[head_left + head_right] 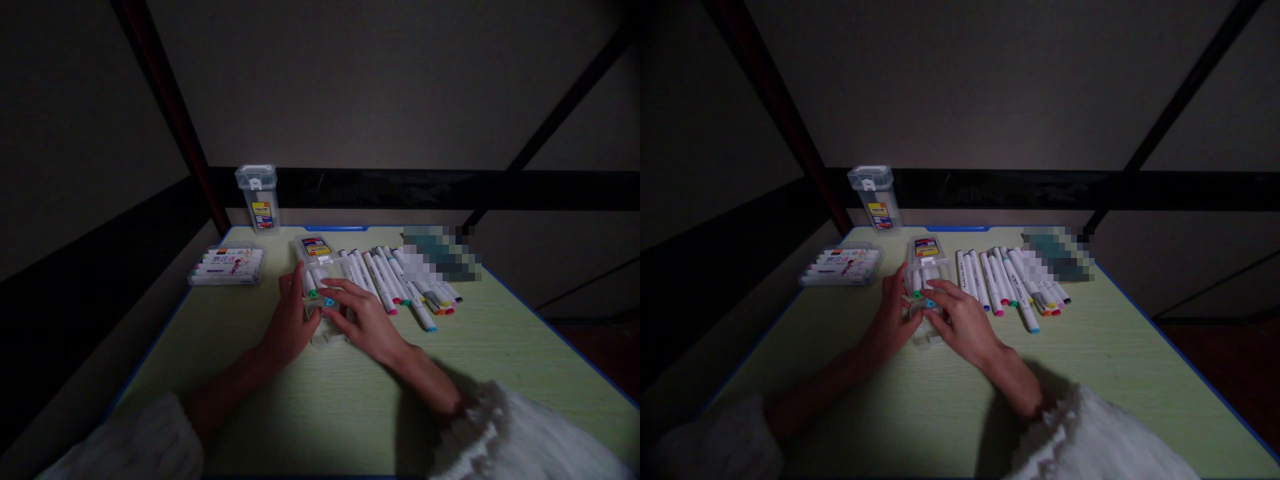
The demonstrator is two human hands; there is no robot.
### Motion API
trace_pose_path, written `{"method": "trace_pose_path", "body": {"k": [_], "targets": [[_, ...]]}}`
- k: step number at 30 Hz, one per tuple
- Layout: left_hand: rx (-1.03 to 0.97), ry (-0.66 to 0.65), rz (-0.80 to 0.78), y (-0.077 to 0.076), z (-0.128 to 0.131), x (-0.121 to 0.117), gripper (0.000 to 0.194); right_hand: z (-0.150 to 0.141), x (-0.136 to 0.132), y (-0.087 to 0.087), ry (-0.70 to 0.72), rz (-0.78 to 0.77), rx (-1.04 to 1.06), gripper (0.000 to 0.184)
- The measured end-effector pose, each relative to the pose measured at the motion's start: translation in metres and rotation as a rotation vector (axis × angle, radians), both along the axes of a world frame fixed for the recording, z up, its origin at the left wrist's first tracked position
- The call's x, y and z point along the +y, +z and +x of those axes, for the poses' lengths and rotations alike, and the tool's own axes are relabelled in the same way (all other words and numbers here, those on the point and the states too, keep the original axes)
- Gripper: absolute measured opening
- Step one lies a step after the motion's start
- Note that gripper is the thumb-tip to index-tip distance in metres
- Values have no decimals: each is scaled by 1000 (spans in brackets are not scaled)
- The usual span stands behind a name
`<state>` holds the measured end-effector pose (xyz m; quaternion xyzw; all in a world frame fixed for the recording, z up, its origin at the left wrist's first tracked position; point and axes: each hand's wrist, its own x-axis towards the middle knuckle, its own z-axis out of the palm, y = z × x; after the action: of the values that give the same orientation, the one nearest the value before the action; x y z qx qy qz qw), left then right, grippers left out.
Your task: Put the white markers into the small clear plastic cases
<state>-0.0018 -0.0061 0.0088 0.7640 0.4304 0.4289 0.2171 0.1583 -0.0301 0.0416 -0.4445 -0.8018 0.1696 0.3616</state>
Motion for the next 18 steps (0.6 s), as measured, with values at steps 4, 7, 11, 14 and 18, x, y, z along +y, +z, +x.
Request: {"method": "trace_pose_path", "body": {"k": [4, 7, 11, 14, 18], "targets": [[-4, 5, 13, 0, 0, 0, 84, -1, -1, 1, 6, 1, -18, 29], [-12, -4, 8, 0, 0, 0, 83, -1, -1, 1, 12, 6, -28, 30], [-12, -3, 2, 1, 0, 0, 84, -3, -1, 0, 21, 22, -40, 30], [-3, -12, 3, 1, 1, 0, 84, -3, -1, 0, 35, 37, -31, 32], [3, -13, -11, 2, 1, 0, 84, -4, -1, 0, 25, 12, -24, 30]]}}
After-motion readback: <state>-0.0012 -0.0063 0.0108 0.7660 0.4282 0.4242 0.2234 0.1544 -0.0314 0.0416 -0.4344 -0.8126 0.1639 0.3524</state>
